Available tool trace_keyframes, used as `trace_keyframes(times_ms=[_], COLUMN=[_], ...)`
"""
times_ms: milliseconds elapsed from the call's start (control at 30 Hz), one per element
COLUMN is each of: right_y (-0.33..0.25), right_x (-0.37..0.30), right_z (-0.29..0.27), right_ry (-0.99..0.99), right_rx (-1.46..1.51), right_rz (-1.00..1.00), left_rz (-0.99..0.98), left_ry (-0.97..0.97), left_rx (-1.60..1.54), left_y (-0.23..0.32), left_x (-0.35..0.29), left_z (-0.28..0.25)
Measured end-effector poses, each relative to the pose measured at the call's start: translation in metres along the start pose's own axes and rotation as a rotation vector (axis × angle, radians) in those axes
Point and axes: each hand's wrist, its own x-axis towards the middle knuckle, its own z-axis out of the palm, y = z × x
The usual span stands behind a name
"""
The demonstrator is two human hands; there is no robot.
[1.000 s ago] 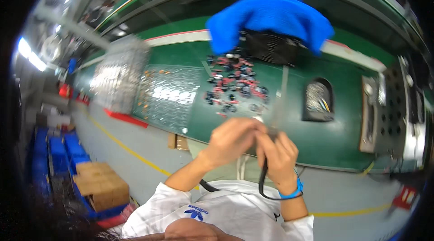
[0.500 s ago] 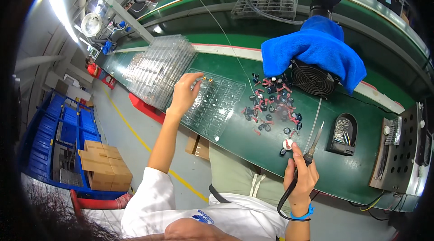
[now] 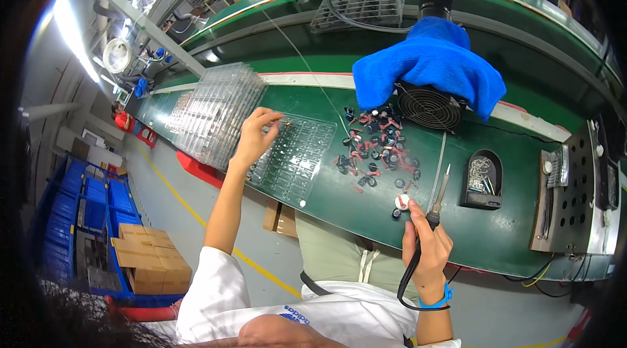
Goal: Soldering small electronic components onto a circular circuit base at a workbench.
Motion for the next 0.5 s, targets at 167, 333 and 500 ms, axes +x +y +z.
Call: trace_keyframes(times_ms=[167, 333, 500], right_y=[-0.001, 0.003, 0.007], right_x=[0.0, -0.003, -0.018], right_z=[-0.007, -0.022, -0.027], right_ry=[-0.023, -0.096, -0.018], right_rx=[0.017, 0.131, 0.208], right_rz=[0.01, -0.001, 0.034], left_rz=[-0.308, -0.165, 0.04], left_ry=[0.108, 0.056, -0.063], left_rx=[-0.619, -1.01, -0.868], left_y=[0.062, 0.149, 0.184], left_x=[-0.024, -0.054, -0.051], left_z=[0.023, 0.062, 0.091])
